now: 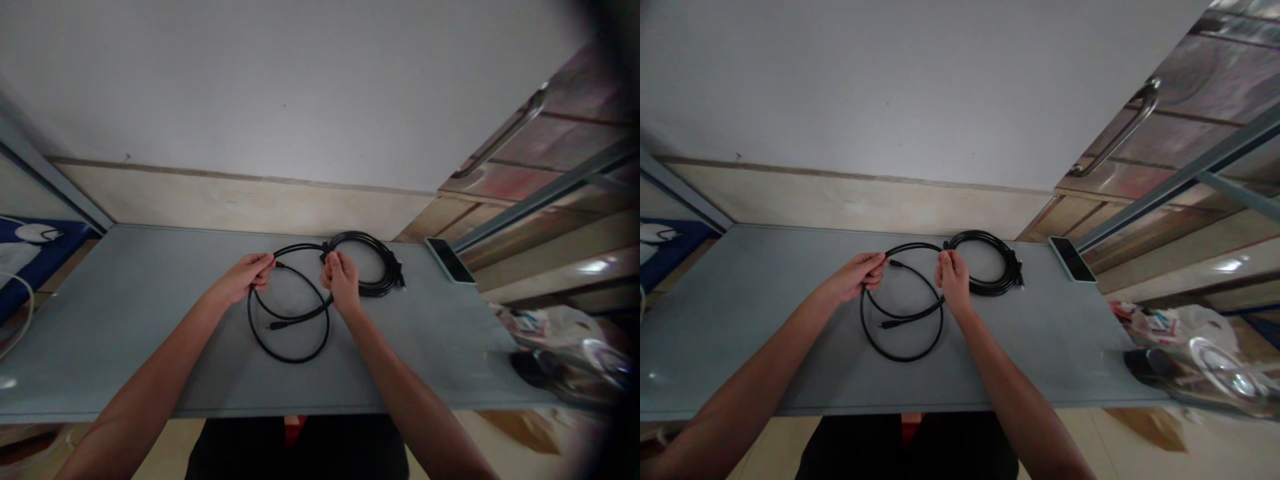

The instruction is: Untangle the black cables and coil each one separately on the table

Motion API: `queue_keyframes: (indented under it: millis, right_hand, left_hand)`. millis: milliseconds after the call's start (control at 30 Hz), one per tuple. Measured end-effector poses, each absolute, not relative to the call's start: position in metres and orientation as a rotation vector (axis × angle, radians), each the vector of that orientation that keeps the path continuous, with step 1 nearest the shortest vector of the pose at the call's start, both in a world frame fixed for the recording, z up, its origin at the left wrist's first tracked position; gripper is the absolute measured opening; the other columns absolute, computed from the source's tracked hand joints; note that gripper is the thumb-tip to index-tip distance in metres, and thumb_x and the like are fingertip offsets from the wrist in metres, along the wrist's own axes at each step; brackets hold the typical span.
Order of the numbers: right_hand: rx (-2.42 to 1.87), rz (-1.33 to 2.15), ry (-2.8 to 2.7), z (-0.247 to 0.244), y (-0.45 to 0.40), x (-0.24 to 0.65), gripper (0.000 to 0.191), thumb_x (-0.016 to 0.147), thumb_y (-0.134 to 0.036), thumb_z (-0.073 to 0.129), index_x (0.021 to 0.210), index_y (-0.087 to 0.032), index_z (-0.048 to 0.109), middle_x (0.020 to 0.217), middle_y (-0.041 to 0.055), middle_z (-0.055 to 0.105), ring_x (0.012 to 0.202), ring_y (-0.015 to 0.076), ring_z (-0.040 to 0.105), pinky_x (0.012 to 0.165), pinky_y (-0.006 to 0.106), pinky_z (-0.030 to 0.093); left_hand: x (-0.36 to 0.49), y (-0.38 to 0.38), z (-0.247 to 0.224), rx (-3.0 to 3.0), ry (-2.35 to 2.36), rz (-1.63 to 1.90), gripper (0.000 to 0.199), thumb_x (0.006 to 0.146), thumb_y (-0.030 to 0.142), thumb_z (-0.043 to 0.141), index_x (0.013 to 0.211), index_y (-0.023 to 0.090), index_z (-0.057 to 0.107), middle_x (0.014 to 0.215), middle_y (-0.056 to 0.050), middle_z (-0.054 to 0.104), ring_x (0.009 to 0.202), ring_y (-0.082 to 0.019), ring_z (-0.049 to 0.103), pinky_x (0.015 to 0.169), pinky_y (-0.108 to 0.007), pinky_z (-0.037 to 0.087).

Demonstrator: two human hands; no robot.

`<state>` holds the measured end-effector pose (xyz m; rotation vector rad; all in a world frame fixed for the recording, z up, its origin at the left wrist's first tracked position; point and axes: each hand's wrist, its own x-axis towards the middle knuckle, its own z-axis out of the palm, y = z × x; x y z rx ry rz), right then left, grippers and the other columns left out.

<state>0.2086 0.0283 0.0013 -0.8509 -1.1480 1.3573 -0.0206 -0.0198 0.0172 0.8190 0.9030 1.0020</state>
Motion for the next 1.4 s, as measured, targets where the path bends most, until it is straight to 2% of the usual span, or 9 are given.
queue_keyframes:
  millis: [133, 267, 467, 633, 800, 1033, 1167, 1267, 1400]
  right_hand:
    - [-0.809, 1.271, -1.049, 0.009, 0.032, 0.215, 0.038, 0.086, -0.055, 0.063, 0.076, -0.022, 0.047, 0.052, -0.0104, 0.03, 0.035, 0.0038, 0.025, 0.031, 0.018, 0.02]
    - [-0.801, 1.286, -0.98, 0.011, 0.031, 0.215, 0.039, 0.087, -0.055, 0.061, 0.073, -0.022, 0.046, 0.053, -0.0102, 0.028, 0.034, 0.004, 0.023, 0.031, 0.018, 0.02]
    - [-0.788, 1.342, -0.858, 0.012, 0.029, 0.213, 0.039, 0.086, -0.057, 0.061, 0.076, -0.022, 0.048, 0.052, -0.0106, 0.027, 0.035, 0.0043, 0.021, 0.031, 0.017, 0.02]
    - [-0.764, 1.368, -0.761, 0.015, 0.027, 0.213, 0.038, 0.085, -0.054, 0.064, 0.075, -0.022, 0.048, 0.052, -0.0108, 0.027, 0.036, 0.0039, 0.021, 0.032, 0.017, 0.02]
    - [-0.755, 1.376, -0.748, 0.018, 0.027, 0.214, 0.036, 0.086, -0.053, 0.064, 0.076, -0.022, 0.049, 0.052, -0.0106, 0.027, 0.036, 0.0042, 0.02, 0.033, 0.018, 0.018]
    - [-0.793, 1.38, -0.718, 0.011, 0.024, 0.206, 0.038, 0.087, -0.055, 0.061, 0.075, -0.023, 0.044, 0.053, -0.0104, 0.026, 0.038, 0.0057, 0.021, 0.035, 0.02, 0.02]
    - [-0.788, 1.446, -0.641, 0.003, 0.017, 0.195, 0.034, 0.089, -0.054, 0.058, 0.08, -0.024, 0.045, 0.055, -0.01, 0.027, 0.04, 0.0064, 0.023, 0.038, 0.021, 0.023]
    - [-0.742, 1.504, -0.602, 0.0, 0.014, 0.191, 0.033, 0.089, -0.051, 0.06, 0.08, -0.023, 0.044, 0.058, -0.0094, 0.029, 0.042, 0.0066, 0.027, 0.04, 0.021, 0.025]
    - [-0.695, 1.6, -0.59, 0.002, 0.012, 0.19, 0.033, 0.088, -0.049, 0.062, 0.078, -0.023, 0.042, 0.06, -0.0082, 0.032, 0.045, 0.0074, 0.031, 0.044, 0.021, 0.03]
  left_hand:
    - [-0.025, -0.018, 0.014, 0.824, 0.882, 1.014, 0.036, 0.087, 0.048, 0.065, 0.076, 0.015, 0.055, 0.052, 0.009, 0.035, 0.045, -0.006, 0.042, 0.056, -0.022, 0.046]
    - [-0.025, -0.017, 0.007, 0.811, 0.813, 1.086, 0.033, 0.082, 0.043, 0.071, 0.077, 0.015, 0.057, 0.062, 0.002, 0.057, 0.072, -0.015, 0.065, 0.08, -0.032, 0.053]
    - [-0.025, -0.02, 0.002, 0.773, 0.741, 0.991, 0.03, 0.082, 0.034, 0.074, 0.099, 0.014, 0.061, 0.107, -0.015, 0.071, 0.103, -0.027, 0.067, 0.086, -0.042, 0.055]
    - [-0.032, -0.029, 0.008, 0.745, 0.568, 0.702, 0.026, 0.087, 0.035, 0.068, 0.1, 0.017, 0.054, 0.117, -0.021, 0.068, 0.111, -0.036, 0.065, 0.08, -0.049, 0.055]
    - [-0.036, -0.032, 0.016, 0.714, 0.508, 0.613, 0.03, 0.087, 0.039, 0.067, 0.1, 0.019, 0.051, 0.123, -0.019, 0.063, 0.111, -0.035, 0.065, 0.076, -0.043, 0.056]
    - [-0.032, -0.023, 0.01, 0.804, 0.666, 0.919, 0.034, 0.078, 0.022, 0.078, 0.1, 0.018, 0.052, 0.099, -0.009, 0.068, 0.087, -0.018, 0.069, 0.057, -0.017, 0.048]
    - [-0.034, -0.019, 0.01, 0.725, 0.709, 1.093, 0.04, 0.073, 0.031, 0.082, 0.101, 0.014, 0.059, 0.09, -0.007, 0.067, 0.084, -0.019, 0.071, 0.055, -0.016, 0.05]
    - [-0.034, -0.02, 0.015, 0.704, 0.712, 1.17, 0.051, 0.065, 0.023, 0.087, 0.109, 0.015, 0.061, 0.094, -0.006, 0.068, 0.088, -0.019, 0.071, 0.057, -0.016, 0.051]
    - [-0.031, -0.017, 0.016, 0.776, 0.808, 1.291, 0.037, 0.073, 0.023, 0.081, 0.105, 0.014, 0.064, 0.084, -0.004, 0.067, 0.078, -0.014, 0.068, 0.047, -0.013, 0.041]
